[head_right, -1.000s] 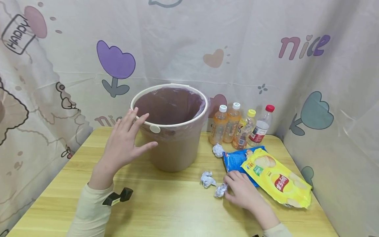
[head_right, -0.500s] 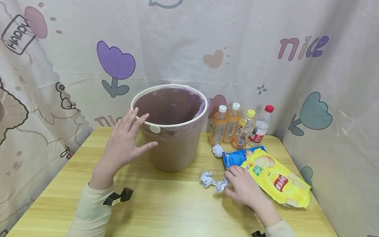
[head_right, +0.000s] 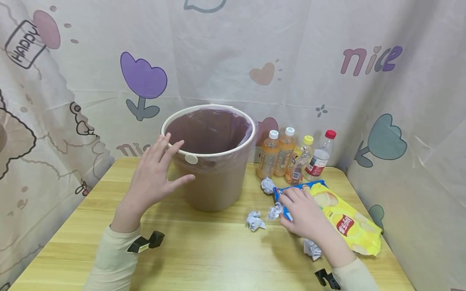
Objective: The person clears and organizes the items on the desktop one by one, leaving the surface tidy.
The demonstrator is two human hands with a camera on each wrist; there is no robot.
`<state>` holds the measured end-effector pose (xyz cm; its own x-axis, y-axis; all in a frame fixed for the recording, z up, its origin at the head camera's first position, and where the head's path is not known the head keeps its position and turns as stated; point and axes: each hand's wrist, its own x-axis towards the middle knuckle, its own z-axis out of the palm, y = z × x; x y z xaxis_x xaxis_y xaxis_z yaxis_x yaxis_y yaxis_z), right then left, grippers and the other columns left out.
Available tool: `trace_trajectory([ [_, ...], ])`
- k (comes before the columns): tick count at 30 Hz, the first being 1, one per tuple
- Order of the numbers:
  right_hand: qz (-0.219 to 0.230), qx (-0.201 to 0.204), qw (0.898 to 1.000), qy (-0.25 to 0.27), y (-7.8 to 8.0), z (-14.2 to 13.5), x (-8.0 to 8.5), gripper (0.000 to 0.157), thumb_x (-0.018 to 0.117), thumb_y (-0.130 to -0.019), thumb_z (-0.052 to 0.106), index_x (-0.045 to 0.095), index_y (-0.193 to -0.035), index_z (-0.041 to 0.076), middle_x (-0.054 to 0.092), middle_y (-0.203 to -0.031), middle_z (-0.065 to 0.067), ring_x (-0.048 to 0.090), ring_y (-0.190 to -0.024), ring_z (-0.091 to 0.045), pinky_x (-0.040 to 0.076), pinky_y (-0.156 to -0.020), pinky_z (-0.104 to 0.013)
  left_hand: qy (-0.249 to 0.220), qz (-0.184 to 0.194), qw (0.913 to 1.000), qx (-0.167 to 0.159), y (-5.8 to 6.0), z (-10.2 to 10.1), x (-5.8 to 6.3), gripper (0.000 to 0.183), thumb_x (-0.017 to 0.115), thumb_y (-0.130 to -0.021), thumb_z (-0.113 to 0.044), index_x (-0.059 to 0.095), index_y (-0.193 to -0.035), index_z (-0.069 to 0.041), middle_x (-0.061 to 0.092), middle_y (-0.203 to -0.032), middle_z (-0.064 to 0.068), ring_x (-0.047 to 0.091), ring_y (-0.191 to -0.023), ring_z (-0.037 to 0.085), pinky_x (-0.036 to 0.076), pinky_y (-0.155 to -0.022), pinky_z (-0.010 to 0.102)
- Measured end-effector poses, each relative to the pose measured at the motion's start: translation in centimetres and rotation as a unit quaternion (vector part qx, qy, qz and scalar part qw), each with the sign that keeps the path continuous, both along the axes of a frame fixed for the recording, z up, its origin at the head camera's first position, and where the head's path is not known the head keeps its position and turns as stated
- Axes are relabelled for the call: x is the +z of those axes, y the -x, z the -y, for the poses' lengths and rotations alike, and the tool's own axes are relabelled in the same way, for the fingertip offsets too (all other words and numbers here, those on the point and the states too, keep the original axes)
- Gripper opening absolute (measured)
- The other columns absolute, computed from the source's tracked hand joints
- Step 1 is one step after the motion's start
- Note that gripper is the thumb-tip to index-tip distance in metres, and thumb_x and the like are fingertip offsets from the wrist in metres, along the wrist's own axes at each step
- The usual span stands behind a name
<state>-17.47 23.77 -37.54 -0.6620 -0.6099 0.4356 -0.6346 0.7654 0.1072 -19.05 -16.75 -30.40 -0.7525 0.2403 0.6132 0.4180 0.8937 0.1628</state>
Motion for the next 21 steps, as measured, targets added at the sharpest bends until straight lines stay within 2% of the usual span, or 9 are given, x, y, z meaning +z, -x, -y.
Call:
trace_trajectory([
  [8, -0.047, 0.014, 0.999, 0.003, 0.8, 0.1, 3.5, 0.029, 0.068, -0.072, 0.024, 0.062, -0.097, 0.01, 0.061, -0.103, -0.009, 0.056, -0.101, -0.029, 0.047, -0.085, -0.05, 0.007, 0.008, 0.9999, 0.005, 0.0, 0.1, 0.1, 0.091, 0.066, -0.074, -0.069, 0.035, -0.149, -0.027, 0.027, -0.159, 0.014, 0.023, -0.149, 0.035, 0.022, -0.115, 0.064],
  [13, -0.062, 0.022, 0.998, -0.007, 1.5, 0.5, 5.2, 0.031, 0.067, -0.073, 0.023, 0.063, -0.1, 0.008, 0.062, -0.106, -0.012, 0.055, -0.104, -0.032, 0.047, -0.087, -0.051, 0.008, 0.008, 0.9999, 0.007, -0.2, 0.2, 0.2, 0.092, 0.067, -0.074, -0.069, 0.035, -0.149, -0.027, 0.028, -0.159, 0.014, 0.023, -0.149, 0.035, 0.023, -0.115, 0.064],
  [21, -0.108, 0.051, 0.992, -0.028, 2.5, 1.0, 8.1, 0.033, 0.063, -0.073, 0.024, 0.061, -0.102, 0.008, 0.061, -0.105, -0.012, 0.056, -0.102, -0.033, 0.049, -0.081, -0.048, 0.009, 0.006, 0.9999, 0.004, -0.1, 0.0, 0.1, 0.091, 0.067, -0.075, -0.069, 0.035, -0.149, -0.028, 0.028, -0.159, 0.014, 0.024, -0.149, 0.036, 0.024, -0.114, 0.065],
])
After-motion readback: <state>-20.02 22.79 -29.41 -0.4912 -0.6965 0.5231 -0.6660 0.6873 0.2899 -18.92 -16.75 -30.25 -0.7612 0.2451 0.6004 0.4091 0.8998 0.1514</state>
